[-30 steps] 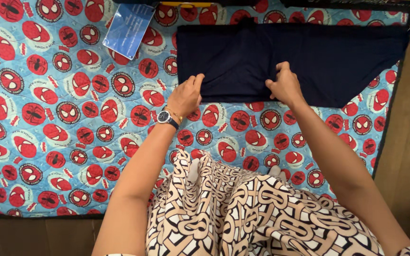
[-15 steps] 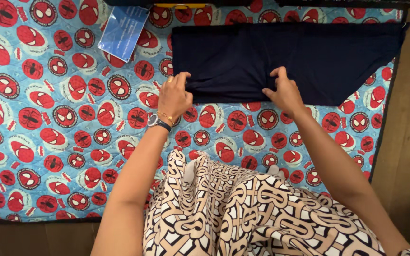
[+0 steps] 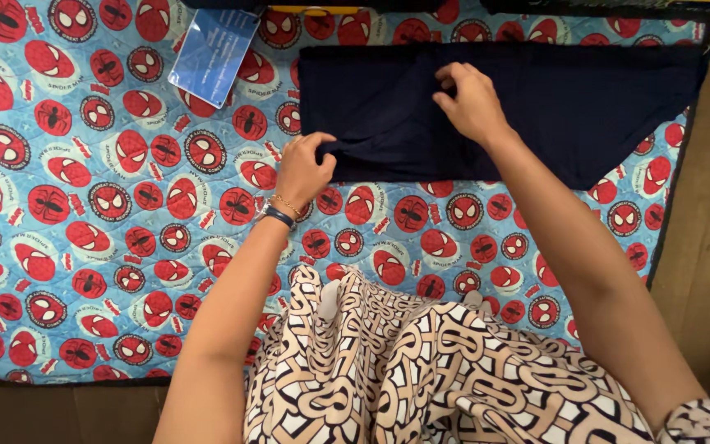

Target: The person folds a dark blue t-shirt and a light blue t-shirt on a bed with a Spider-Man patterned sheet. The person places the folded shirts into a green wardrobe shelf.

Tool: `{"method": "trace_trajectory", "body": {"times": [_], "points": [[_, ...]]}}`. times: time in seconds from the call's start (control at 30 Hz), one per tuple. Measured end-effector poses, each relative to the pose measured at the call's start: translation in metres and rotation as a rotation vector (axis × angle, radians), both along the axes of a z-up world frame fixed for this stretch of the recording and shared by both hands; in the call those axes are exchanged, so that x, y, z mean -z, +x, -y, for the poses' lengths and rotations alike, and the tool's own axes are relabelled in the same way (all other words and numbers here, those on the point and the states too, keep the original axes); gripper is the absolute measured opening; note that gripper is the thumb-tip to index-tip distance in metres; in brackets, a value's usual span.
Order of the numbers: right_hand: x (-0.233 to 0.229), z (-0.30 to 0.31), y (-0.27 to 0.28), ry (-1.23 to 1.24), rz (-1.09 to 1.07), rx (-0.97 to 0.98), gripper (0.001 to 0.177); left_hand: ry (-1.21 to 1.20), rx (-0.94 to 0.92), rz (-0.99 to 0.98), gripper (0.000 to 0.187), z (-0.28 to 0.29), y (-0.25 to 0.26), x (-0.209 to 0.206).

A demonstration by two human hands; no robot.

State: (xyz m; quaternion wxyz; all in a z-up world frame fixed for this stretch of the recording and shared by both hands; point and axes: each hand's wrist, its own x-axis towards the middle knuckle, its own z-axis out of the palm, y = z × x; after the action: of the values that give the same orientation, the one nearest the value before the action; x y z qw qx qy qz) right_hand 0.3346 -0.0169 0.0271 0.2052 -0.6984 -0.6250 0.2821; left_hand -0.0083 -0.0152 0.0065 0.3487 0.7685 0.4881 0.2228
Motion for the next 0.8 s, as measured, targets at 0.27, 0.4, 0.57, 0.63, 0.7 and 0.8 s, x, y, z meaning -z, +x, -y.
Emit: {"method": "trace_trajectory", "body": {"times": [0.27,0.4,0.57,0.63,0.7,0.8], "points": [[0.036,-0.027,-0.006,-0.120,-0.019,0.004,0.030,-0.346,-0.122,0.104,0.021,0.000,-0.010,0.005],[0.045,-0.035,0.003,-0.135,-0.461,0.101,0.025,-0.482,-0.097,0.119,0.021,-0.003,-0.016,0.006],[0.047,-0.038,0.007,-0.003,-0.400,0.115,0.028,-0.573,-0.055,0.171,0.021,-0.008,-0.021,0.001],[0.041,-0.036,0.004,-0.048,-0.327,0.160,0.035,-0.584,-0.054,0.136,0.021,-0.008,-0.021,-0.002],[0.030,-0.036,0.001,-0.004,-0.311,0.078,0.044,-0.540,-0.019,0.112,0.021,-0.009,-0.020,-0.006],[0.012,-0.034,-0.006,0.076,-0.057,-0.033,0.051,-0.470,0.029,0.026,0.022,-0.010,-0.019,-0.011]]}}
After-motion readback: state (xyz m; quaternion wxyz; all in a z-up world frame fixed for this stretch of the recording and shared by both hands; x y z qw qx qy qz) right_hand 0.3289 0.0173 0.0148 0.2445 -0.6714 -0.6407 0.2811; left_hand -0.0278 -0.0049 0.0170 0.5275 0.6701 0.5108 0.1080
